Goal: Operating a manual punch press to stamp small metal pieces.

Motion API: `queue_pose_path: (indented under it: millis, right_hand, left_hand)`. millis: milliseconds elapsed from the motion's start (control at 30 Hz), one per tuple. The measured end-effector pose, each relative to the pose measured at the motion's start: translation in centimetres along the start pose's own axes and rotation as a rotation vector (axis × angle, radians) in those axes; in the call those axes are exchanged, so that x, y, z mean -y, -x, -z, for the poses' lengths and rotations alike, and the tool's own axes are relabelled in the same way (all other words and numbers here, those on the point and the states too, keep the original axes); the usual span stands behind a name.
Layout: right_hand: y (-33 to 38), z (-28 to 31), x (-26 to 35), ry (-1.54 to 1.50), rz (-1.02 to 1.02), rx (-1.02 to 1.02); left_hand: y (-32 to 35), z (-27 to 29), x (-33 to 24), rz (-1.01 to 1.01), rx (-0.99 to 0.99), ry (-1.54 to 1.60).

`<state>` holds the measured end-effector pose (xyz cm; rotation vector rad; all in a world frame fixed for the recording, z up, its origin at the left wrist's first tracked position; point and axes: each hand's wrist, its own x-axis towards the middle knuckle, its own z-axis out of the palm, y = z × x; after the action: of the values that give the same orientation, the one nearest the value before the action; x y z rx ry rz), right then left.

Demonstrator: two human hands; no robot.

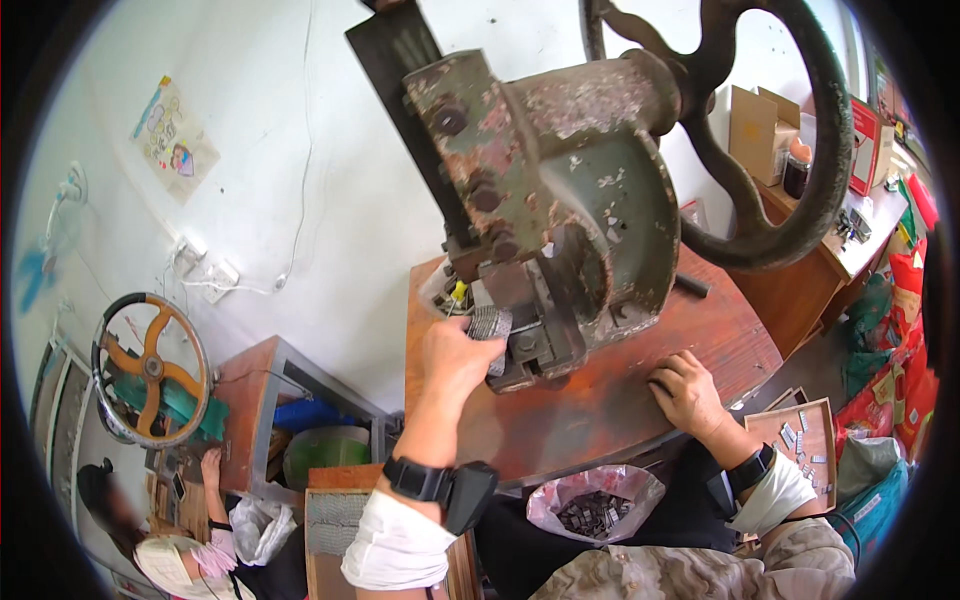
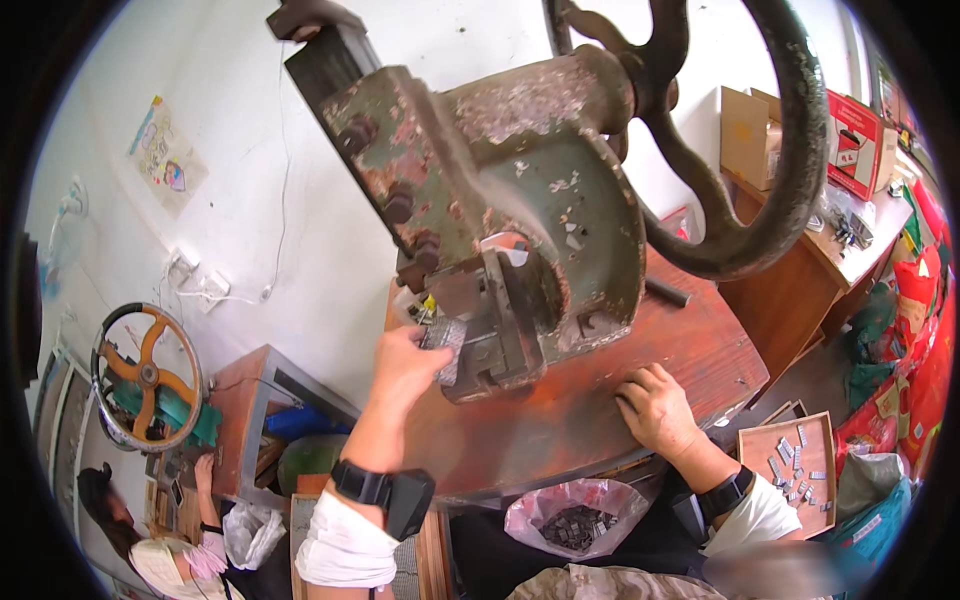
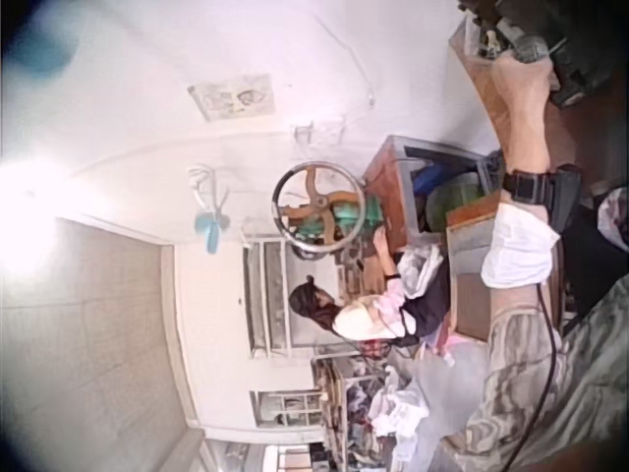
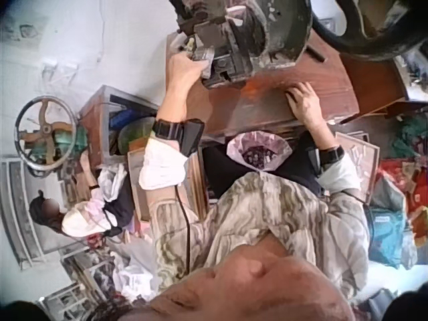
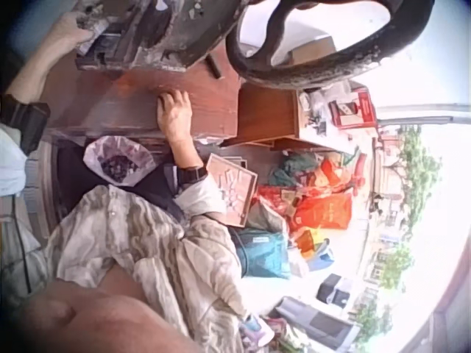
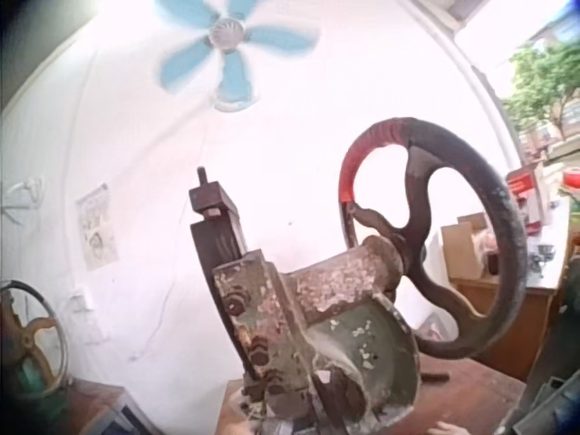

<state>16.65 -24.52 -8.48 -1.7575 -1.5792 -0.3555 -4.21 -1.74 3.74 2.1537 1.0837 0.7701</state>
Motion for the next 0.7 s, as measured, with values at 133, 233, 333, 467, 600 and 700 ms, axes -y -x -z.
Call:
queue_pose_path:
  millis: [133,233,333,467,600,700]
  right_hand:
    - [0.1,0.2,-0.2,-0.009,0.0,0.013]
    - [0.0,0.3,-0.2,-0.015,0.009,-0.013]
    - [0.0,0.2,-0.4,-0.022,0.013,-0.011]
    - [0.5,0.2,-0.8,-0.028,0.016,0.036]
    - [-0.5,0.3,0.0,-0.068,0.03,-0.041]
    - [-4.1,-0.4,2.2,-0.322,0.089,-0.1]
  left_hand:
    - [-2.4,-2.5,-1.5,0.05,-0.025,-0.186]
    - [-3.2,-3.8,-1.8,0.091,-0.093,-0.251]
    - [-3.0,-4.6,-2.1,-0.032,-0.156,-0.109]
    - [-2.2,-3.7,-1.4,-0.04,-0.074,-0.001]
    - [-2.7,-2.9,0.9,0.024,0.173,0.797]
    - [-3.1,-4.4,2.8,-0.073,-0.074,0.232]
